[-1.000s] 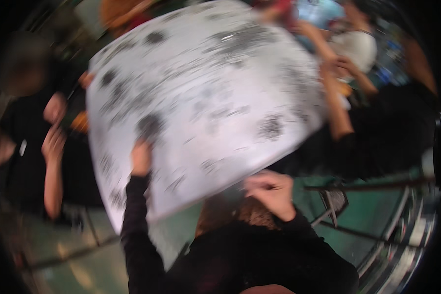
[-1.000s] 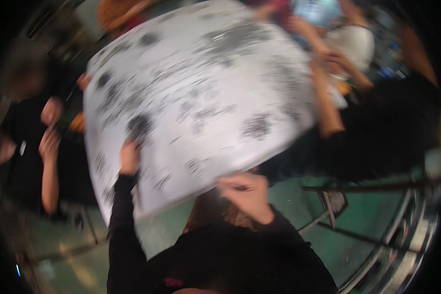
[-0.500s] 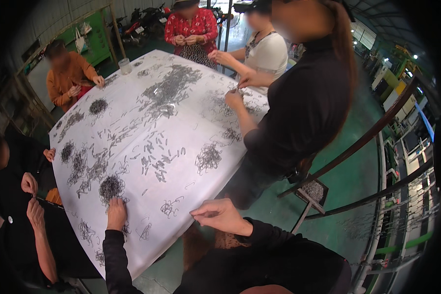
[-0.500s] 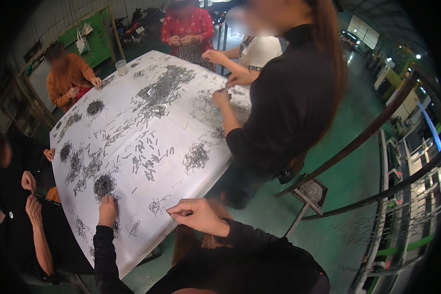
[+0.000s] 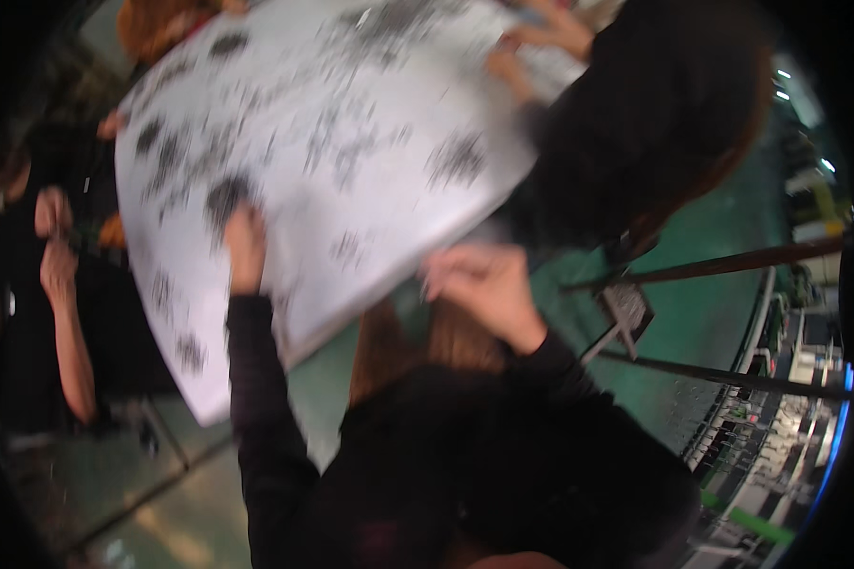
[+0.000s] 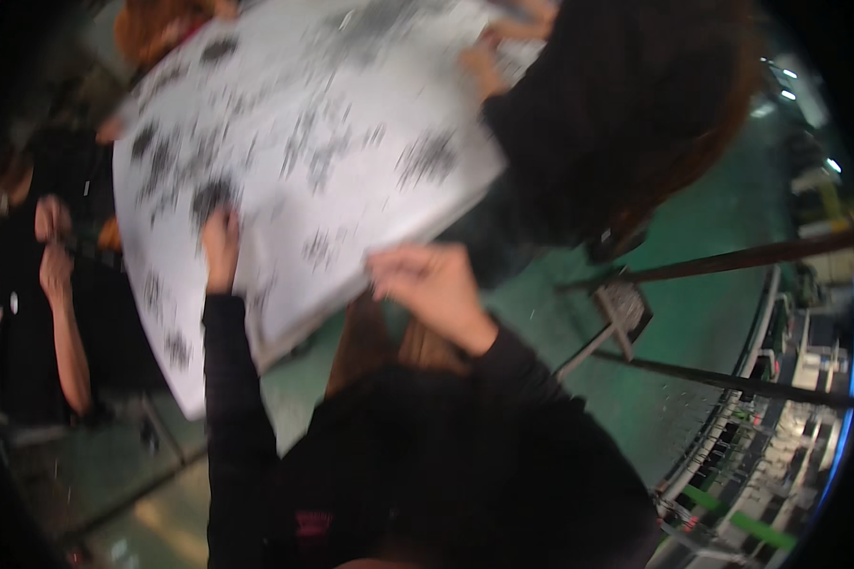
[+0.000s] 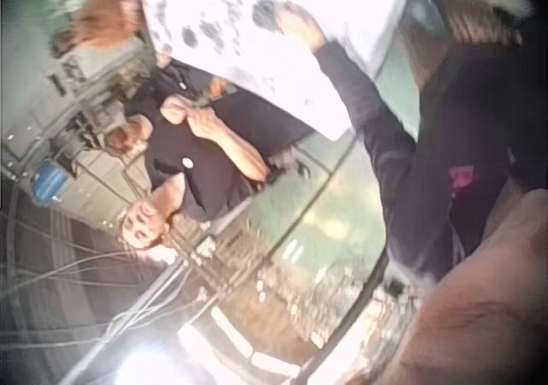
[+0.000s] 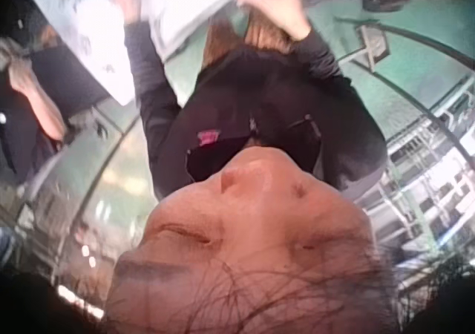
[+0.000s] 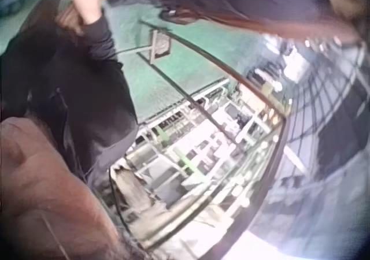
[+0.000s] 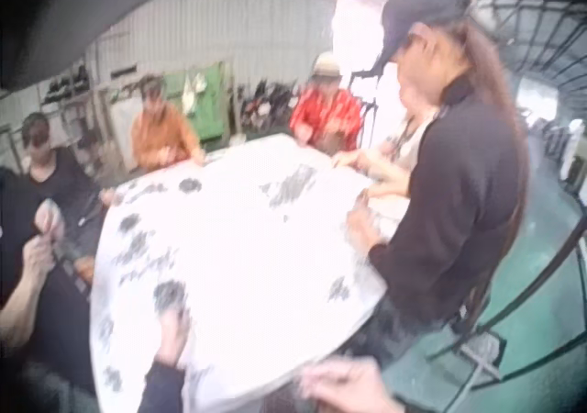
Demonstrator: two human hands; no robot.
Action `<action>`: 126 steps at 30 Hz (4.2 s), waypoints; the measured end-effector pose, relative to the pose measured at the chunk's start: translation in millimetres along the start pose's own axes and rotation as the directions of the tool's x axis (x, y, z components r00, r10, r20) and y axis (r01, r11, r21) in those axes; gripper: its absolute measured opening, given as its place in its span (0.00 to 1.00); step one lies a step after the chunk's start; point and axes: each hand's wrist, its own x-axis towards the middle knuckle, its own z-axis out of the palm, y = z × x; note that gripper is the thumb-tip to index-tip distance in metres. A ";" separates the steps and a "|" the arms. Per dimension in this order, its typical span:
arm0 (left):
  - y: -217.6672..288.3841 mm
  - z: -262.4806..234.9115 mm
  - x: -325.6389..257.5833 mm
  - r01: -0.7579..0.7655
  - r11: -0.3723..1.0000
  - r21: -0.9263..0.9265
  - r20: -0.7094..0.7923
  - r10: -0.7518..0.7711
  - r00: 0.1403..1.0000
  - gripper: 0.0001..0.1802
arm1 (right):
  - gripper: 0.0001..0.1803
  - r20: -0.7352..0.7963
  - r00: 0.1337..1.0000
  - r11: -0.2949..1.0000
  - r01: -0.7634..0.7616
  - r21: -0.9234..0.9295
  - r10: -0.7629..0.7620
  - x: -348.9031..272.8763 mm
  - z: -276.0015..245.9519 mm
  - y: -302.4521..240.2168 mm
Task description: The person sits at a table with several others and repeatedly picks up small black wire pieces from a white surface, separating and placing them into small piles. The group works together to organize the wires across the table.
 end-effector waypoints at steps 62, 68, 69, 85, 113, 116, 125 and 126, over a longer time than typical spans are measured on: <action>255.2 -32.6 -103.2 0.264 0.389 -0.883 0.213 -0.168 0.962 0.05 | 0.07 0.270 0.945 0.532 0.327 -0.781 -0.185 219.0 37.3 132.9; 245.7 -32.7 -102.7 0.304 0.431 -0.850 0.269 -0.143 0.953 0.06 | 0.12 0.205 0.958 0.971 -0.166 -0.171 0.200 138.7 -0.9 56.4; 245.0 -31.1 -102.4 0.306 0.430 -0.850 0.265 -0.152 0.952 0.06 | 0.12 0.205 0.960 0.978 -0.165 -0.125 0.188 124.7 -4.5 45.3; 219.5 -28.6 -96.1 0.025 0.770 -0.638 -0.036 -0.062 0.997 0.19 | 0.12 -0.158 0.985 0.997 0.055 -0.056 -0.063 49.8 2.5 11.2; 251.9 -57.8 -79.9 0.366 0.458 -0.810 0.401 -0.022 0.916 0.07 | 0.09 -0.168 0.986 0.996 -0.009 -0.091 -0.006 24.7 5.8 14.5; 254.3 -50.2 -87.7 0.423 0.352 -0.835 0.434 -0.054 0.900 0.08 | 0.09 -0.187 0.982 0.985 0.001 -0.170 -0.034 18.9 11.5 12.2; 259.9 -26.3 -107.4 0.307 0.312 -0.899 0.288 -0.106 0.952 0.08 | 0.10 0.038 0.890 0.707 0.385 -0.594 -0.454 18.6 10.9 15.6; 261.3 -26.7 -108.1 0.338 0.311 -0.888 0.310 -0.136 0.941 0.09 | 0.09 0.033 0.912 0.735 0.351 -0.580 -0.410 18.3 10.3 17.2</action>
